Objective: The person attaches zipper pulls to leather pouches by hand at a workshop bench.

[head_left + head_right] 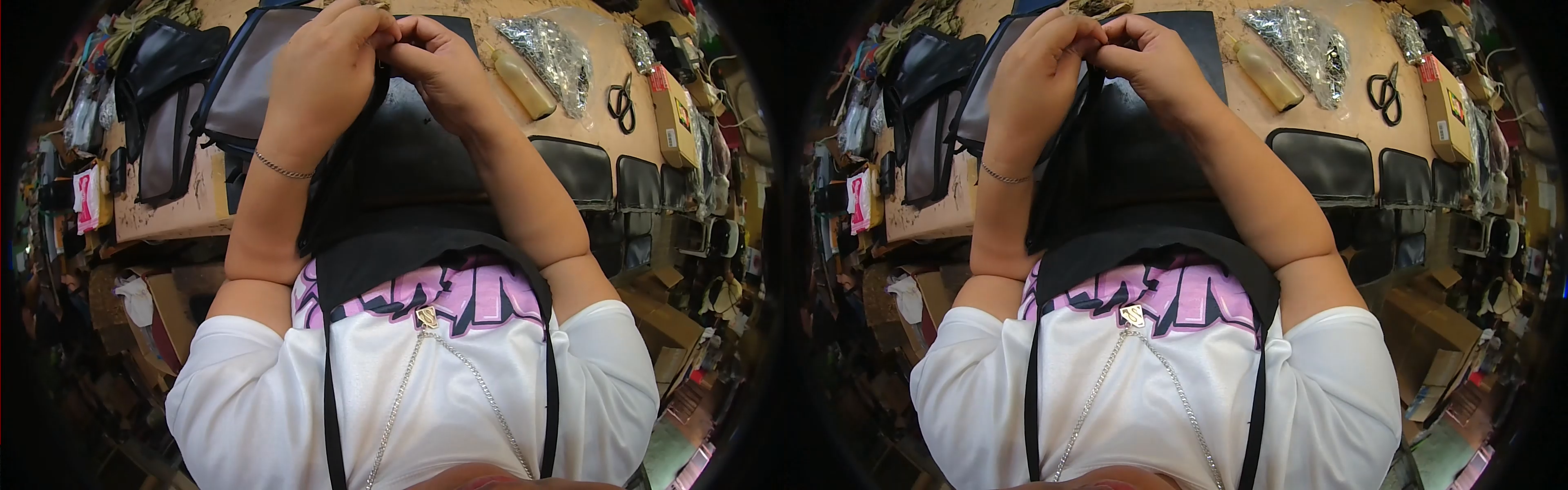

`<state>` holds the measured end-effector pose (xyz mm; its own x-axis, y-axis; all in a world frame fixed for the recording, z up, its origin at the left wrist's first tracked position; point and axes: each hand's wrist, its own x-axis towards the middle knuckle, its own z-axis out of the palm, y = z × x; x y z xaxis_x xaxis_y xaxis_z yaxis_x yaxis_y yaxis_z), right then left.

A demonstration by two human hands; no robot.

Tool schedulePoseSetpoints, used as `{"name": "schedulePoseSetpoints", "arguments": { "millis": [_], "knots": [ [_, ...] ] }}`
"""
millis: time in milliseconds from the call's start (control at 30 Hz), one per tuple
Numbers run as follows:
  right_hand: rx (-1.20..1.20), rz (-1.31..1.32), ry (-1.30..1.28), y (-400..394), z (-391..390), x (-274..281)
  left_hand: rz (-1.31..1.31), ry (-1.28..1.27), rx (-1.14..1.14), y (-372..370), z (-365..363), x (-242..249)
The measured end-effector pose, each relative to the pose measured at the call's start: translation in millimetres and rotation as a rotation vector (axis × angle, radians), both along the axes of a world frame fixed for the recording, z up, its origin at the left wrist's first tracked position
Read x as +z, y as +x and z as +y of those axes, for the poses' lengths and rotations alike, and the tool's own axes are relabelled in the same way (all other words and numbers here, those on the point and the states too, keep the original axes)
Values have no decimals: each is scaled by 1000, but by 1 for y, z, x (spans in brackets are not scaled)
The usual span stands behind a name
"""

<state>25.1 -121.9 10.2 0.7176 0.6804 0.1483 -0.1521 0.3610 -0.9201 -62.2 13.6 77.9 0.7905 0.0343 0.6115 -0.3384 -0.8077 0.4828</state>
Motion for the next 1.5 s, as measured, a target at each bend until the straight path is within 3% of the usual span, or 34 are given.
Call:
{"name": "schedulePoseSetpoints", "arguments": {
  "millis": [167, 233, 367, 500, 667, 767, 867, 900, 1000, 1033, 1100, 1200, 1300, 1500],
  "knots": [
    [-70, -80, -165, -4, -2, 6, -58, -122, 15, 12, 4, -12],
    [-188, -256, -275, -17, -3, 13, -73, -97, 49, 19, 7, -18],
    [-320, -406, -417, -17, -7, 30, 285, -579, -153, 25, 14, -12],
    [-308, -394, -344, -4, -12, 34, 281, -454, -118, 20, 15, -14],
    [-361, -495, -326, 0, -13, 45, 221, -633, -156, 28, 18, -17],
    [-325, -577, -427, 3, -18, 47, 245, -707, -165, 28, 18, -18],
    [-278, -1117, -752, -10, -25, 62, 325, -663, -52, 27, 14, -25],
    [-266, -995, -790, -16, -23, 67, 353, -624, 3, 28, 11, -27],
    [-336, -1283, -684, -6, -27, 56, 322, -730, 41, 27, 1, -25],
    [-398, -1459, -606, -3, -28, 53, 372, -864, -8, 28, 1, -26],
    [-517, -1798, -422, 2, -30, 49, 343, -885, -23, 26, 0, -25],
    [-477, -1868, -399, 1, -38, 54, 273, -780, -56, 23, 2, -25],
    [-438, -1915, -541, -4, -53, 59, 217, -649, -47, 19, -3, -20],
    [-560, -1901, -465, 7, -48, 42, 194, -546, -18, 27, -6, -24]
  ]
}}
